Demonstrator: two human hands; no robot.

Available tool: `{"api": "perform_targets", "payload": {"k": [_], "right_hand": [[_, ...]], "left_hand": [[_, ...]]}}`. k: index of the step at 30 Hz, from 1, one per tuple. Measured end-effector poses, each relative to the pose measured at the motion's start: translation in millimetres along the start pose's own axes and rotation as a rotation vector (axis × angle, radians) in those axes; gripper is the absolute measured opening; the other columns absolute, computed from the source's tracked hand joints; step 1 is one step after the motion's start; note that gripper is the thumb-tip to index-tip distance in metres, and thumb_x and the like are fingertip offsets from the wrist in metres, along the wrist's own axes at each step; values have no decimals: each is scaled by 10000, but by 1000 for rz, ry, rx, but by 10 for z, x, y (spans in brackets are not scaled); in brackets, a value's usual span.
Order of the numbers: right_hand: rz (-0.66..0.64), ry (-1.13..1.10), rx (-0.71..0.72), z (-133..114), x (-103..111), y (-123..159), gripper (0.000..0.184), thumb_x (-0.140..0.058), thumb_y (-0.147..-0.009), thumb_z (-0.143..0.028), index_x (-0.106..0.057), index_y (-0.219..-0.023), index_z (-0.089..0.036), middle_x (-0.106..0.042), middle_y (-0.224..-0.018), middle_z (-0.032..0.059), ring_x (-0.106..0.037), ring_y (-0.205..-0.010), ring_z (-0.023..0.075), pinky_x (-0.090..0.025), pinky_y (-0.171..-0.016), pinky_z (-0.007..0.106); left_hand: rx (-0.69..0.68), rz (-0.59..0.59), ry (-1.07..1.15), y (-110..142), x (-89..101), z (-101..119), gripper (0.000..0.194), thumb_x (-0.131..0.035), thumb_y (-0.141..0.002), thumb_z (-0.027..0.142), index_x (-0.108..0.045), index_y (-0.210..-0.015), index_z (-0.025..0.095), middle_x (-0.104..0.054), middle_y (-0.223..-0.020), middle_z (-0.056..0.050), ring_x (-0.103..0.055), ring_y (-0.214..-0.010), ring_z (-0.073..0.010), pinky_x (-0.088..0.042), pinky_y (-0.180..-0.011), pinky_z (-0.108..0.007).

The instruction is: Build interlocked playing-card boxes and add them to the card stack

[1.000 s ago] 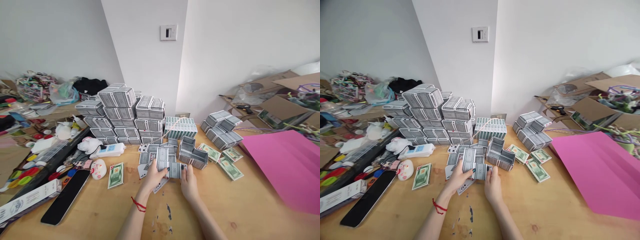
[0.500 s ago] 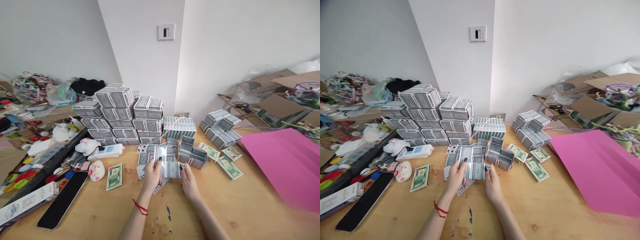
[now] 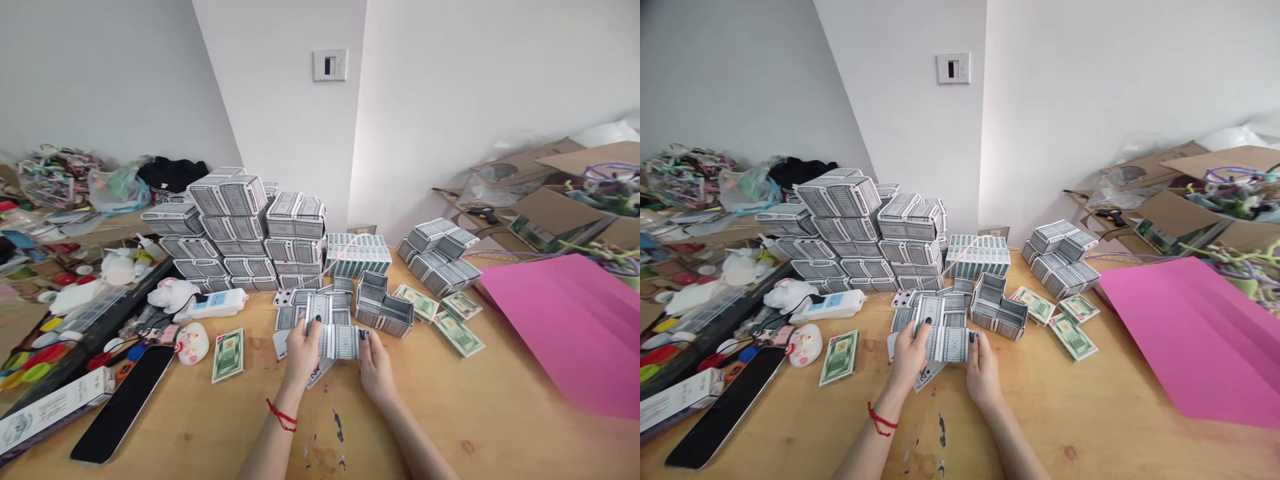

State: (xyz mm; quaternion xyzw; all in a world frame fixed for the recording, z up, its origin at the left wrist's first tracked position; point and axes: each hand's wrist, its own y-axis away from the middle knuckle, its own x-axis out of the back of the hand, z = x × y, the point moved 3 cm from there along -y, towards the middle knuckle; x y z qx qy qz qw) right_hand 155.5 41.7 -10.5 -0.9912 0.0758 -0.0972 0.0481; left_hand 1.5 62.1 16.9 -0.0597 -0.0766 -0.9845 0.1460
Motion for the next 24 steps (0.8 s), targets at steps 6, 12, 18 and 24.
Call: {"api": "perform_targets", "payload": {"k": [6, 12, 18, 24], "right_hand": [[62, 112, 22, 14, -6, 21, 327, -312, -878, -436, -472, -715, -202, -542, -596, 5, -490, -519, 151, -382, -489, 233], [139, 251, 82, 25, -6, 61, 358, -288, -884, -385, -571, -950, -176, -661, -754, 71, -605, -633, 193, -451, -551, 265], [140, 361, 153, 2, 2, 94, 350, -281, -879, -300, -552, -1064, -179, -683, -955, 91, -652, -791, 204, -494, -653, 280], [100, 559, 259, -56, 10, 126, 381, -306, -865, -259, -533, -1157, -169, -688, -712, 71, -611, -511, 193, -437, -492, 270]], "left_hand": [[-128, 66, -54, -23, 24, -20, 262, -516, -714, 349, -378, -540, 210, -302, -402, 87, -341, -408, -88, -290, -409, -188], [-124, 78, -12, -19, -7, -34, 241, -513, -708, 338, -413, -537, 200, -373, -431, 71, -402, -460, -104, -338, -473, -197], [-106, 65, -8, -22, 1, -30, 181, -496, -711, 315, -480, -583, 187, -452, -483, 53, -432, -502, -115, -351, -509, -203], [-115, 80, -86, -12, 37, 15, 187, -491, -709, 302, -451, -563, 192, -413, -475, 59, -395, -500, -111, -321, -505, -200]]}}
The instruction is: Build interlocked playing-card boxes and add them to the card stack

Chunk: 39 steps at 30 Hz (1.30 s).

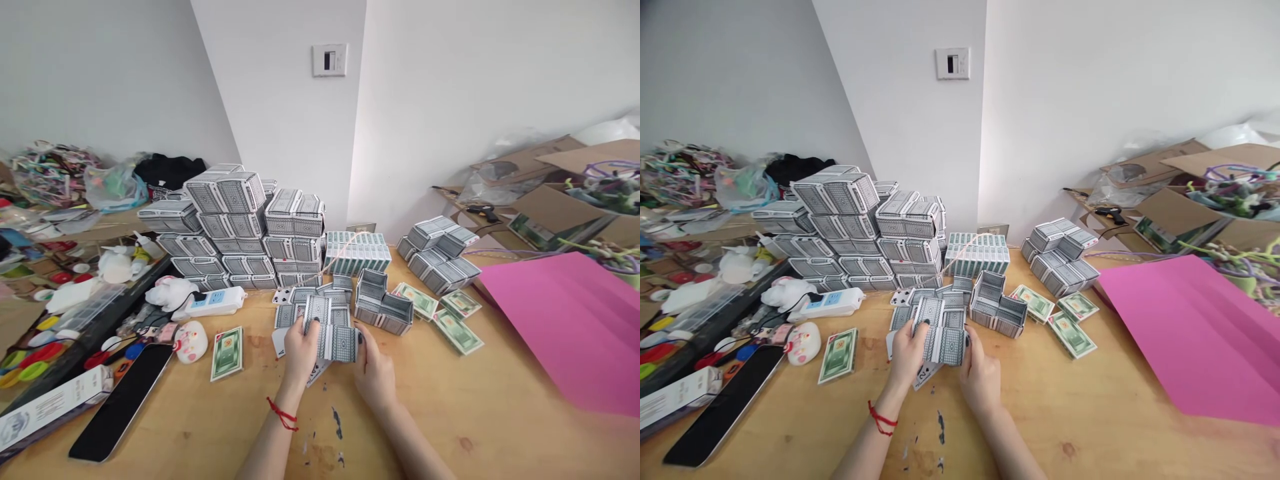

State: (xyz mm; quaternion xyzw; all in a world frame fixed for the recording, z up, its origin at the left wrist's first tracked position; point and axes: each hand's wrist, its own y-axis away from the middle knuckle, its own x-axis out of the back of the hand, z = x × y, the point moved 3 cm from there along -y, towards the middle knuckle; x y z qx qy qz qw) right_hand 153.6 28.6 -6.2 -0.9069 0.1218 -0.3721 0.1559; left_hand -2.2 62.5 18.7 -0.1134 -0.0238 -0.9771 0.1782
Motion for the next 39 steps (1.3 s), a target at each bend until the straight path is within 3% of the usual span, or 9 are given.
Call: {"api": "perform_targets", "payload": {"k": [5, 9, 14, 17, 20, 27, 32, 39], "right_hand": [[87, 85, -50, -47, -3, 42, 397, -297, -865, -252, -546, -1148, -130, -591, -502, 32, -485, -346, 150, -355, -412, 248], [26, 19, -110, -77, 10, 34, 398, -282, -863, -258, -545, -1130, -124, -555, -475, 14, -487, -362, 163, -362, -421, 254], [-34, -212, -158, -43, -5, 4, 396, -305, -871, -307, -528, -1162, -160, -646, -624, 45, -576, -485, 187, -441, -492, 274], [-63, -390, -173, 1, -31, -40, 396, -338, -875, -374, -556, -1145, -184, -692, -808, 82, -646, -716, 215, -504, -637, 298], [-132, -521, -186, 28, -38, -97, 421, -363, -869, -439, -588, -1110, -177, -680, -969, 103, -625, -918, 237, -499, -788, 345], [-236, -556, -172, 43, 5, -140, 423, -373, -870, -439, -582, -1130, -179, -662, -1039, 105, -594, -995, 247, -481, -834, 367], [-214, -448, -97, 51, 26, -140, 376, -375, -869, -367, -579, -1130, -189, -683, -970, 92, -636, -860, 223, -505, -745, 325], [-206, -343, -115, 43, 67, -148, 373, -366, -862, -335, -574, -1140, -198, -653, -632, 33, -635, -634, 213, -484, -598, 299]], "left_hand": [[-40, -1, -28, 21, -5, 34, 196, -466, -729, 279, -399, -564, 197, -360, -504, 67, -353, -518, -101, -295, -513, -196], [-9, -7, -33, 34, -6, 30, 256, -460, -740, 283, -305, -549, 211, -235, -487, 81, -272, -476, -93, -249, -471, -202], [-8, 34, -36, 24, 16, 29, 257, -471, -722, 284, -300, -544, 212, -242, -490, 79, -275, -484, -96, -257, -480, -203], [10, 36, -24, 10, 22, 15, 231, -466, -718, 296, -339, -546, 209, -295, -484, 74, -306, -490, -100, -270, -491, -201], [23, 26, -1, 4, 19, 4, 205, -464, -717, 319, -393, -562, 205, -356, -487, 65, -334, -492, -107, -271, -490, -204], [20, 26, -16, 1, 27, -28, 211, -466, -731, 325, -398, -573, 203, -309, -487, 72, -300, -479, -101, -241, -478, -213], [8, 18, -62, -8, 24, -26, 237, -460, -738, 298, -346, -552, 205, -279, -485, 77, -291, -481, -95, -241, -481, -210], [9, 8, -60, 18, 26, 30, 211, -472, -715, 295, -403, -539, 200, -393, -477, 59, -359, -497, -106, -263, -482, -205]]}}
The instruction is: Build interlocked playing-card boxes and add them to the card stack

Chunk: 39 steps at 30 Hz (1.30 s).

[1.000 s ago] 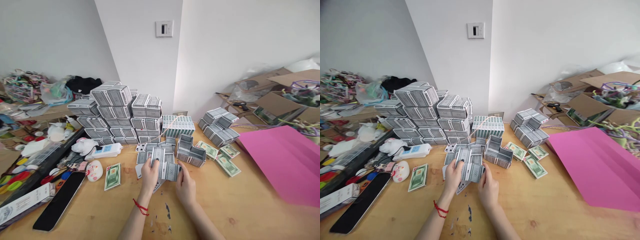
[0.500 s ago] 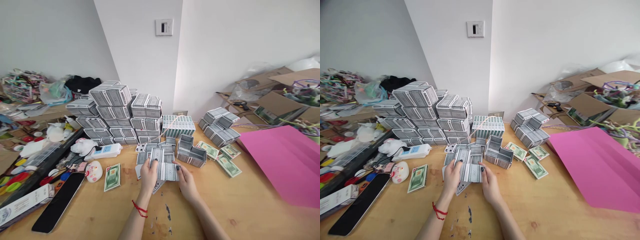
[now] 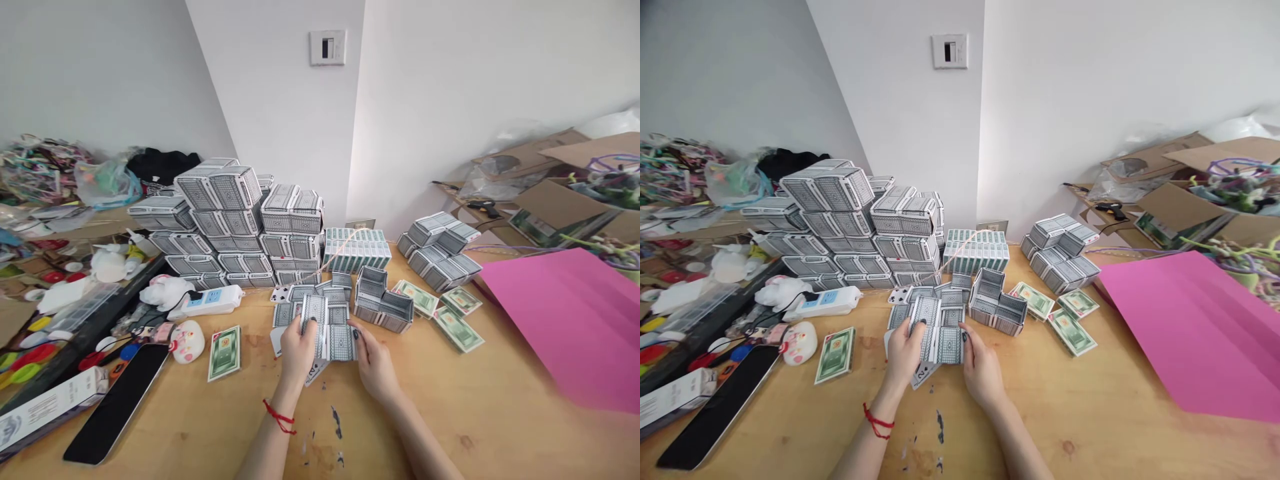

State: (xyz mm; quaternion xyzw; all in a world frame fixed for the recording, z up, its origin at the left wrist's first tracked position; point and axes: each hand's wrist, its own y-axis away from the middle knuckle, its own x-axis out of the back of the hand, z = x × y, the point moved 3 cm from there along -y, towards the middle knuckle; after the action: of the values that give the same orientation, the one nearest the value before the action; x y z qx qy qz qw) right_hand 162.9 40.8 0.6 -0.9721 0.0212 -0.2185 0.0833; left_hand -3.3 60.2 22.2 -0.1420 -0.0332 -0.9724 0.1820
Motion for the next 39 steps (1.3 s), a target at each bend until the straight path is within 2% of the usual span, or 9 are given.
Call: {"api": "perform_targets", "payload": {"k": [6, 14, 17, 19, 23, 26, 30, 35, 39], "right_hand": [[18, -50, -8, -34, 54, -19, 361, -413, -834, -374, -625, -1074, -208, -602, -527, 8, -610, -567, 209, -475, -546, 288], [37, -284, -67, -80, 9, -46, 394, -427, -834, -451, -628, -1013, -164, -684, -852, 82, -625, -846, 235, -507, -710, 315], [19, -425, -172, -51, -8, -64, 433, -451, -806, -515, -596, -995, -153, -661, -682, 43, -609, -605, 189, -487, -515, 266], [-24, -467, -268, -16, -15, -71, 409, -511, -759, -545, -585, -862, -157, -549, -465, -28, -474, -371, 128, -365, -346, 220], [-83, -472, -346, 6, 3, -77, 377, -624, -679, -518, -443, -592, -198, -366, -324, -95, -272, -264, 60, -199, -286, 192], [-19, -466, -325, -11, 23, -73, 345, -631, -682, -488, -474, -624, -186, -418, -382, -74, -301, -308, 63, -219, -303, 191], [53, -442, -279, -8, 16, -63, 306, -622, -706, -452, -537, -677, -159, -531, -506, -20, -386, -388, 81, -275, -343, 193], [7, -499, -239, 11, 13, -77, 301, -618, -720, -441, -560, -757, -148, -605, -634, 16, -498, -524, 121, -394, -472, 214], [-35, -496, -235, 27, 40, -90, 320, -614, -716, -467, -542, -736, -156, -588, -609, 3, -478, -498, 112, -381, -459, 211]], "left_hand": [[2, 7, 35, 15, -2, 19, 147, -484, -704, 281, -485, -586, 193, -479, -499, 44, -417, -511, -118, -301, -486, -201], [-30, -23, 73, 28, -17, 44, 136, -506, -733, 293, -568, -698, 177, -570, -583, 29, -504, -567, -123, -369, -538, -202], [-21, -154, 134, 29, -30, 67, 199, -566, -715, 327, -586, -845, 176, -611, -646, 14, -536, -575, -130, -406, -551, -215], [-6, -269, 152, 28, -43, 70, 267, -591, -707, 341, -569, -915, 174, -618, -674, 8, -519, -520, -119, -411, -512, -219], [12, -403, 153, 20, -62, 61, 306, -621, -684, 316, -554, -943, 167, -645, -770, -25, -554, -560, -131, -436, -509, -228], [-28, -382, 111, 16, -64, 75, 344, -649, -649, 259, -554, -966, 164, -663, -869, -54, -608, -760, -181, -472, -678, -277], [-34, -364, 73, 31, -71, 85, 365, -632, -666, 252, -542, -1008, 162, -667, -911, -62, -615, -818, -198, -470, -746, -317], [-11, -395, 100, 47, -83, 85, 356, -611, -692, 252, -520, -1026, 167, -664, -943, -57, -620, -847, -196, -475, -761, -319], [-5, -406, 90, 42, -102, 72, 338, -612, -692, 250, -525, -1009, 170, -661, -954, -55, -615, -873, -202, -476, -772, -326]]}}
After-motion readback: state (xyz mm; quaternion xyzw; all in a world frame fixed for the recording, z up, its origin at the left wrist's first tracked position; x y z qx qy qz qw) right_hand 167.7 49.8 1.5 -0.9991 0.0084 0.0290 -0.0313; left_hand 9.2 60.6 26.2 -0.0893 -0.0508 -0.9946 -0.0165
